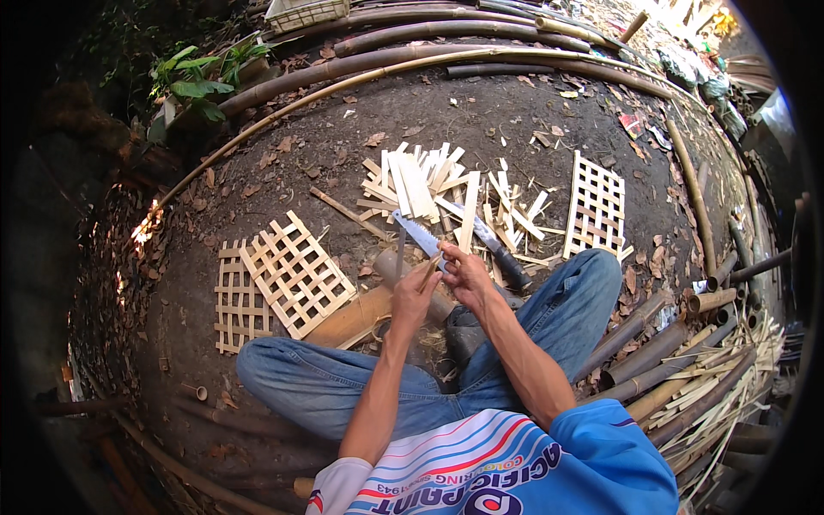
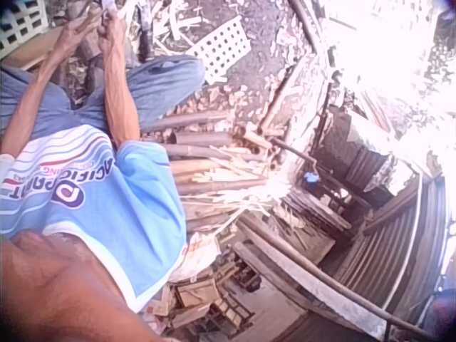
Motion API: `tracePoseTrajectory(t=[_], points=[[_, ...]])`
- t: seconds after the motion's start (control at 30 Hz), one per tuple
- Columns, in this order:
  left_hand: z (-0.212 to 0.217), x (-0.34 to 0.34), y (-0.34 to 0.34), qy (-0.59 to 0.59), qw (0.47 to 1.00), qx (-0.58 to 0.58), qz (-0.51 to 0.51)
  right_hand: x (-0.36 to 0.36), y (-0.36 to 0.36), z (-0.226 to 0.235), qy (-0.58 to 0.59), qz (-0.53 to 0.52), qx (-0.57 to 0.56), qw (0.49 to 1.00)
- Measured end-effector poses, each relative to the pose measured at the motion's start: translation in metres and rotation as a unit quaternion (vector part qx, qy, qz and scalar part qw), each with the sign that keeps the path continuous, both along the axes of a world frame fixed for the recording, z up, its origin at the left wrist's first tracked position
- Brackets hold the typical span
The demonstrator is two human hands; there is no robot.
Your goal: The person sits on the ground and weaves thin bamboo strips into a lattice pattern. They interlace the strips by hand, occasionally using a saw to trim pieces, and place finished sections on the ground.
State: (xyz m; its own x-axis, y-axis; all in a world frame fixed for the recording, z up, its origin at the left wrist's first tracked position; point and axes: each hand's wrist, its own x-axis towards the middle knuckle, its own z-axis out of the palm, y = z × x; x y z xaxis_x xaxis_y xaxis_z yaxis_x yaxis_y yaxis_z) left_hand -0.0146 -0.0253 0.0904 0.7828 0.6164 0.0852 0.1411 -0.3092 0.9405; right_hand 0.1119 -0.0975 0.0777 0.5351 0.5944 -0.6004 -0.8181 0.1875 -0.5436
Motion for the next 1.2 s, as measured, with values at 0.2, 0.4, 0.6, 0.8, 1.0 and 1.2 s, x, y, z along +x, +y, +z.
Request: tracePoseTrajectory(t=[0.2,0.4,0.6,0.8,1.0,1.2], points=[[-0.017,0.002,0.0,-0.027,0.995,0.097,-0.02,-0.016,0.002,0.016,-0.237,-0.047,-0.188,0.952],[-0.018,0.006,-0.006,-0.054,0.998,-0.012,0.019,-0.016,0.002,-0.003,-0.424,-0.016,-0.258,0.868],[-0.02,-0.005,0.012,-0.002,0.935,-0.337,0.108,-0.008,-0.005,-0.03,-0.518,-0.029,-0.328,0.789],[-0.029,-0.01,0.03,-0.178,0.849,-0.479,0.136,0.006,-0.013,-0.005,-0.417,0.065,-0.358,0.833],[-0.032,-0.012,0.029,-0.211,0.814,-0.515,0.167,-0.036,-0.015,0.017,-0.407,0.282,-0.148,0.856],[-0.037,-0.014,0.035,-0.18,0.807,-0.532,0.184,-0.05,-0.012,0.014,-0.405,0.243,-0.09,0.877]])
